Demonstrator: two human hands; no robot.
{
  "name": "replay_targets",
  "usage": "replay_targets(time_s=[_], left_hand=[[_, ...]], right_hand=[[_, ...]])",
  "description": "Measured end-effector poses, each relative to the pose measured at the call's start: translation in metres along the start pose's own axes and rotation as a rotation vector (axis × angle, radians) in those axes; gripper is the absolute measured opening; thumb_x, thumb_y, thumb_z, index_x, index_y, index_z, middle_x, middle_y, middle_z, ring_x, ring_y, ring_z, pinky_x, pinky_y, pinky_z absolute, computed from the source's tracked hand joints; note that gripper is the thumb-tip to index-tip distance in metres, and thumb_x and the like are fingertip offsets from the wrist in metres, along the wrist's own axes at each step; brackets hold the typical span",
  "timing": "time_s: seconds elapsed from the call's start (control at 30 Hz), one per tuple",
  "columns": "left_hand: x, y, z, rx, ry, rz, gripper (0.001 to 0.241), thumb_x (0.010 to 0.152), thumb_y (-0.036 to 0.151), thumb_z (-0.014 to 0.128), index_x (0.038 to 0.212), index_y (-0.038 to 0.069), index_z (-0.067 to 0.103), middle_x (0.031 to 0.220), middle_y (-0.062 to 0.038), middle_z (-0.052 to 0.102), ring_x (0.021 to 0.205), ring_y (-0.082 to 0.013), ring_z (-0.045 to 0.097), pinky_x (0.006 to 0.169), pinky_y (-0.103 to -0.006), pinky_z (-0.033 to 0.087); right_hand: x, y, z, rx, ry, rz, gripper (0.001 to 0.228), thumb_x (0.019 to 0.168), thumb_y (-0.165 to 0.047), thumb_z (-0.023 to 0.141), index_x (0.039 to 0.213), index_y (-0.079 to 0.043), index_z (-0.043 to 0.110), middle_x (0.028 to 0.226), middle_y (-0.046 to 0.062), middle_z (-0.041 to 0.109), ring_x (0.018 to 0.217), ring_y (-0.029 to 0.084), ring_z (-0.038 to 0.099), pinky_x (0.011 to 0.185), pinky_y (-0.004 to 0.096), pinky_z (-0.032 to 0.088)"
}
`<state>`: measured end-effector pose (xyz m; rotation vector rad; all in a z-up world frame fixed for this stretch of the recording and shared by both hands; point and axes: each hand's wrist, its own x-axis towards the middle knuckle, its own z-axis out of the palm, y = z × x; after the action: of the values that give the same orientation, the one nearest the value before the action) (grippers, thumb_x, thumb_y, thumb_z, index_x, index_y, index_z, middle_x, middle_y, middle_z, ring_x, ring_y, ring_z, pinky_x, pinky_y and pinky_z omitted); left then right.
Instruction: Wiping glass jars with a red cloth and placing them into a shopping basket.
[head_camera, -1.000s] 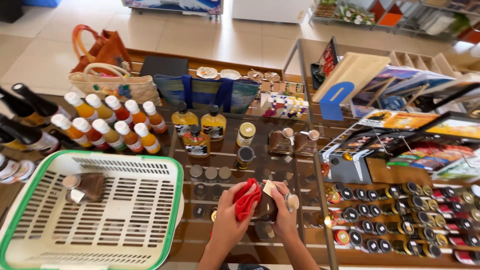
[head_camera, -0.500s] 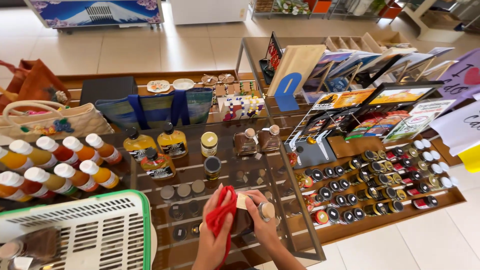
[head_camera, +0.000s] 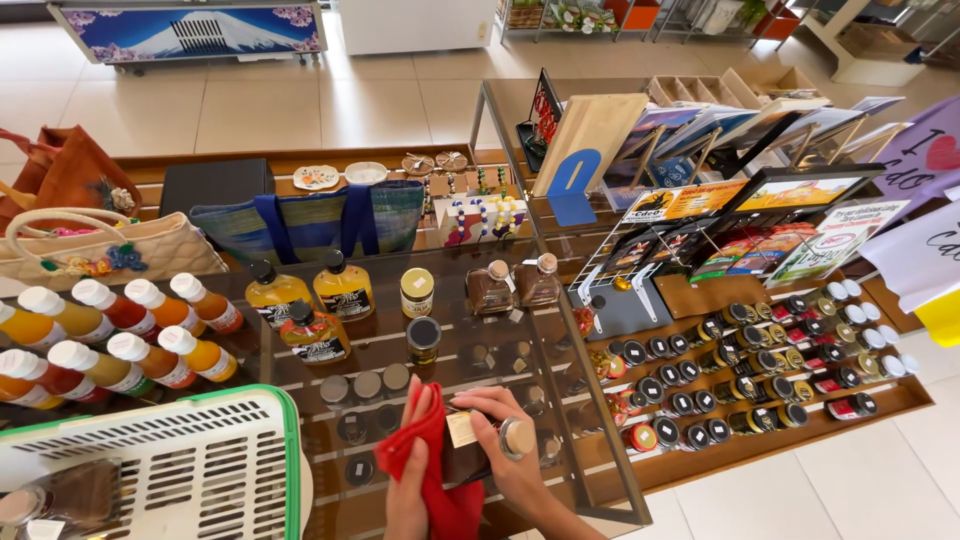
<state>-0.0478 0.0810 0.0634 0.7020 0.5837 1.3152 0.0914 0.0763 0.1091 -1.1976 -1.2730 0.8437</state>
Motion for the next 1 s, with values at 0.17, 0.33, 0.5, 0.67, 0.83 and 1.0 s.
replay_targets(time_s=[0.17,0.33,0.5,0.67,0.83,1.0], left_hand=[[0.008,0.013,0.003,-0.427,0.19,-0.118,0.062,0.102,0.033,0.034,0.157,0.006,0.034,0.166,-0.008,0.037,0.152,-0.0226,0.033,0.121,-0.0417,0.027],[0.007,0.009,-0.007,-0.672,0.091,-0.309,0.063,0.104,0.039,0.03,0.153,0.001,0.039,0.154,-0.013,0.049,0.138,-0.0286,0.048,0.115,-0.0454,0.035],[0.001,0.014,-0.009,-0.548,0.374,-0.494,0.062,0.102,0.041,0.028,0.148,0.004,0.045,0.147,-0.018,0.054,0.133,-0.0329,0.053,0.111,-0.0492,0.039],[0.003,0.035,0.002,-0.376,0.247,-0.144,0.062,0.103,0.038,0.031,0.149,0.0,0.046,0.146,-0.023,0.054,0.13,-0.0313,0.058,0.111,-0.0463,0.044],[0.019,0.039,0.003,-0.343,0.223,-0.187,0.064,0.102,0.042,0.035,0.151,0.002,0.045,0.147,-0.015,0.057,0.123,-0.0302,0.056,0.107,-0.0444,0.043],[0.003,-0.086,-0.088,-0.816,-0.073,-0.276,0.068,0.105,0.048,0.034,0.154,0.002,0.038,0.148,-0.019,0.052,0.131,-0.0301,0.054,0.112,-0.044,0.043]], right_hand=[[-0.007,-0.002,0.008,0.033,-0.073,-0.06,0.026,0.098,-0.014,0.06,0.114,0.001,0.075,0.12,0.013,0.069,0.119,0.027,0.064,0.105,0.039,0.047],[-0.001,0.001,0.01,-0.001,-0.139,-0.255,0.024,0.094,-0.01,0.063,0.111,0.001,0.077,0.116,0.014,0.073,0.123,0.03,0.064,0.126,0.05,0.031],[0.016,0.011,0.003,-0.004,-0.144,-0.245,0.026,0.093,-0.012,0.062,0.111,0.001,0.077,0.117,0.016,0.076,0.127,0.032,0.062,0.122,0.05,0.035],[0.007,0.008,0.003,0.032,-0.179,-0.224,0.028,0.091,-0.016,0.063,0.109,0.0,0.078,0.116,0.015,0.078,0.122,0.032,0.064,0.116,0.049,0.042],[-0.012,-0.008,0.013,0.106,-0.318,-0.166,0.031,0.093,-0.023,0.063,0.107,0.0,0.078,0.115,0.015,0.079,0.122,0.033,0.066,0.117,0.047,0.044],[0.001,-0.011,0.014,0.125,-0.386,-0.276,0.031,0.094,-0.023,0.063,0.107,0.001,0.078,0.115,0.015,0.079,0.123,0.034,0.066,0.119,0.048,0.044]])
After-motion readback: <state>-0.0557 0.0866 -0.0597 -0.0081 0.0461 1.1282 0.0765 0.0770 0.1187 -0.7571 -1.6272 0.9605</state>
